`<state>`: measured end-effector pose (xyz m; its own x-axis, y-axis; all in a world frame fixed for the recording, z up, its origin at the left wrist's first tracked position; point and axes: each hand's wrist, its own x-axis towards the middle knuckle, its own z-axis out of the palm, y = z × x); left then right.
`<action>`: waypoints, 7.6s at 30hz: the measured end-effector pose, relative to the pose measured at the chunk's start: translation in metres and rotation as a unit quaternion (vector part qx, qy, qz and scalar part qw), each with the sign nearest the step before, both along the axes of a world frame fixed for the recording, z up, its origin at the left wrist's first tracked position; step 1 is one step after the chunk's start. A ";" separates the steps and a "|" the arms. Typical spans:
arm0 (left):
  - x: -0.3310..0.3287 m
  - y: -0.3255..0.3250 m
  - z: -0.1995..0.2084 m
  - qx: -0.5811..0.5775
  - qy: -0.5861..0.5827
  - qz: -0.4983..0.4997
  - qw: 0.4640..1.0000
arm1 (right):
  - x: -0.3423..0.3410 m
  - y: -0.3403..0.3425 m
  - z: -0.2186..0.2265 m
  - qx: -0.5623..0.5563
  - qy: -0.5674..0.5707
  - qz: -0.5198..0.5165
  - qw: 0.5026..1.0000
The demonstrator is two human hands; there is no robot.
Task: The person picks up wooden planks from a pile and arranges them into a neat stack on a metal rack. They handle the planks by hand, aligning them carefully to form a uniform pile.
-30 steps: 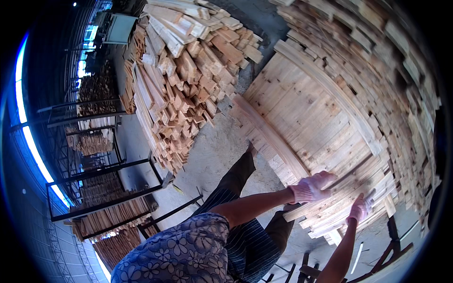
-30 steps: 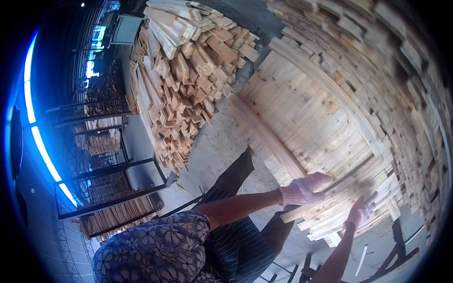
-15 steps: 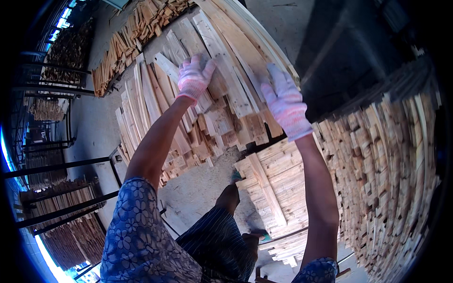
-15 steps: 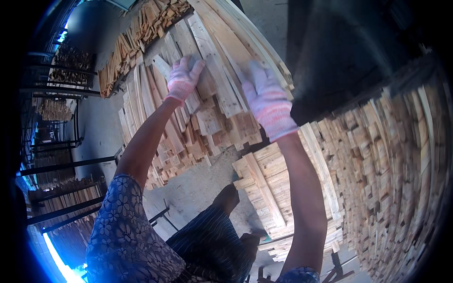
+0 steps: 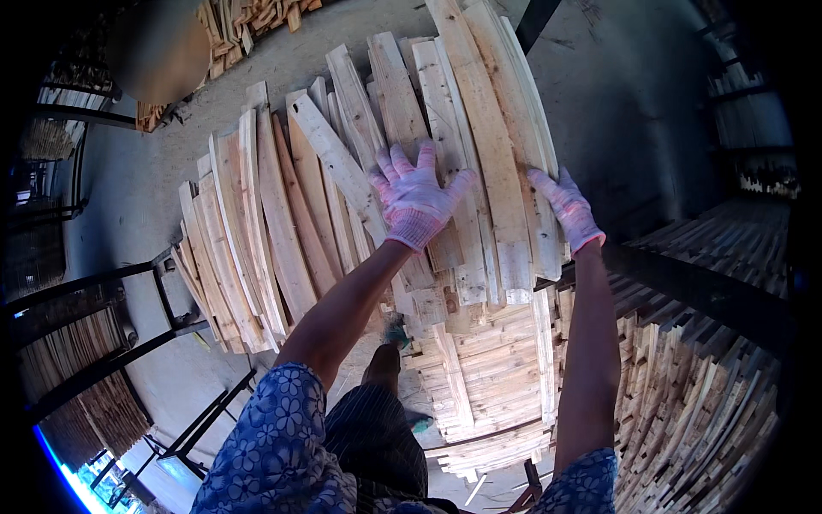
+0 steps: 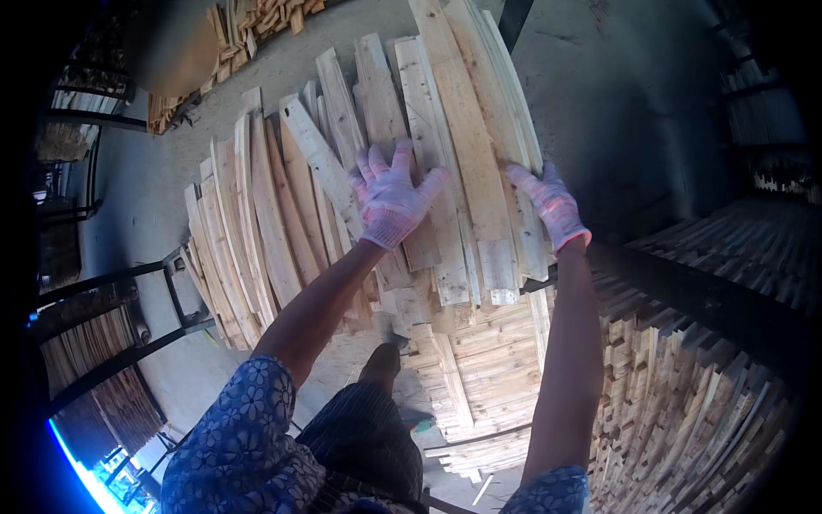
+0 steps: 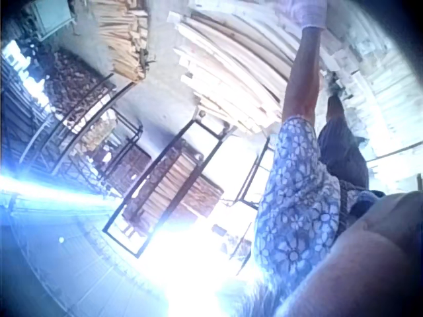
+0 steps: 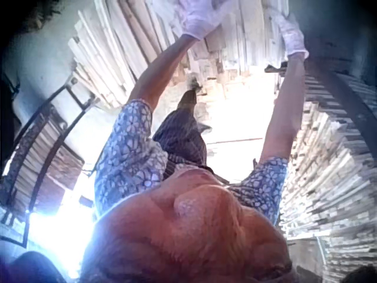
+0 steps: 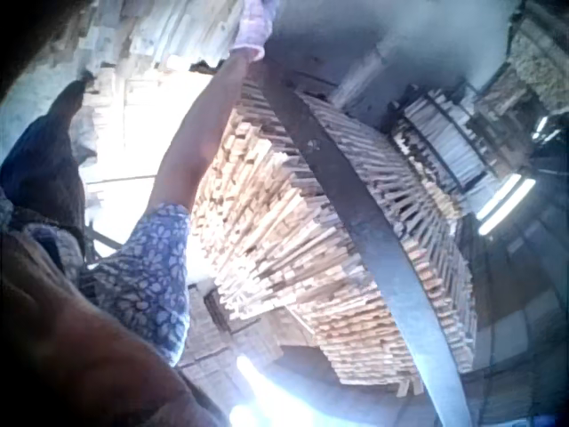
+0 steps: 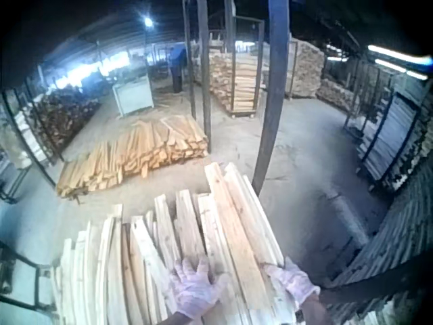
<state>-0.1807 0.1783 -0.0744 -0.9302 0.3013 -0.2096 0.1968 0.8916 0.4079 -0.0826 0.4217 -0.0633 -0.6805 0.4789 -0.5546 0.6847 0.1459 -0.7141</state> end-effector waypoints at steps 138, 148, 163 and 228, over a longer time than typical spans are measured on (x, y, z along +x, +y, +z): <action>0.985 -0.116 -0.322 -0.086 -0.112 -0.473 0.870 | 1.134 -0.319 -0.370 0.124 -0.292 -0.595 0.738; 0.957 -0.114 -0.308 -0.066 -0.428 -0.375 0.820 | 1.070 -0.299 -0.287 0.055 -0.142 -0.526 0.837; 0.897 -0.194 -0.211 0.150 -0.617 -0.124 0.762 | 1.169 -0.376 -0.312 0.053 0.072 -0.638 0.765; 0.560 -0.031 -0.261 -0.252 -0.008 -0.279 0.927 | 0.911 -0.393 -0.241 0.149 -0.288 -0.339 0.883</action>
